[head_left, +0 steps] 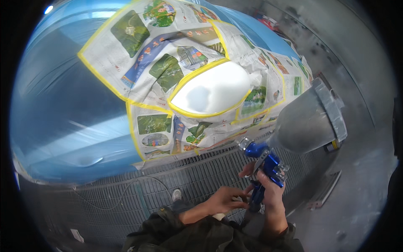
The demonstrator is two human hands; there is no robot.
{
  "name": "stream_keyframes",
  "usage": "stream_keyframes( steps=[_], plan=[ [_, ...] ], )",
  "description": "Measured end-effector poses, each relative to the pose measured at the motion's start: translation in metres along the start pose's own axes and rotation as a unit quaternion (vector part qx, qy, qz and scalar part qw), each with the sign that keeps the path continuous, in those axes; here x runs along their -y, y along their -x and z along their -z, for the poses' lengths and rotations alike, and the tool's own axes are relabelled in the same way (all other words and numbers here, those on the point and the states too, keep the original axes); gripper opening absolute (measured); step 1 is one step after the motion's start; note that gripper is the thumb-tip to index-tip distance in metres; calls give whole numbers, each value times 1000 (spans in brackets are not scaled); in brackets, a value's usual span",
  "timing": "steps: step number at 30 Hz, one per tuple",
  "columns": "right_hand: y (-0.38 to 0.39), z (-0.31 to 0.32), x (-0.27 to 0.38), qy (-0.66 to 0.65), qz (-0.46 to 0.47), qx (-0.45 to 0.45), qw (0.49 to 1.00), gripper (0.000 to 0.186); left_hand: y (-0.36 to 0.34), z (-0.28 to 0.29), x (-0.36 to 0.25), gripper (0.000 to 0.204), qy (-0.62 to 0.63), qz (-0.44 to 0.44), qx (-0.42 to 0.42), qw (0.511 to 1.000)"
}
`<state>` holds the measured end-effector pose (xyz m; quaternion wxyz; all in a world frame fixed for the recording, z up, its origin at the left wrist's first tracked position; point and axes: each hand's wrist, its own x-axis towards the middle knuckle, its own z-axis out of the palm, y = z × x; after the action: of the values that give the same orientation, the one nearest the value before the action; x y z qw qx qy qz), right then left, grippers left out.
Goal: The person uses a spray gun to apply white paint to a car hood in a paint booth. The hood is masked with newspaper and tape. The person moves around the hood, spraying different sections and occasionally wiping the surface with a cloth.
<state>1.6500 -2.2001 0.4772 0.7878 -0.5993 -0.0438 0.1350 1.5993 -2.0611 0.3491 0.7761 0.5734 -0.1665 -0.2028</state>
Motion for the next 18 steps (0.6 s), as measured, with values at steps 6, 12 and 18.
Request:
stream_keyframes(
  steps=[6,12,18],
  plan=[
    [-22,-28,31,47,165,-224,959,34,47,43,57,61,-248,-90,129,956],
    [-16,-33,83,101,283,-279,912,34,108,124,119,22,-301,49,145,941],
    [37,-53,70,123,162,-217,955,40,270,245,213,28,-382,188,39,904]
  ],
)
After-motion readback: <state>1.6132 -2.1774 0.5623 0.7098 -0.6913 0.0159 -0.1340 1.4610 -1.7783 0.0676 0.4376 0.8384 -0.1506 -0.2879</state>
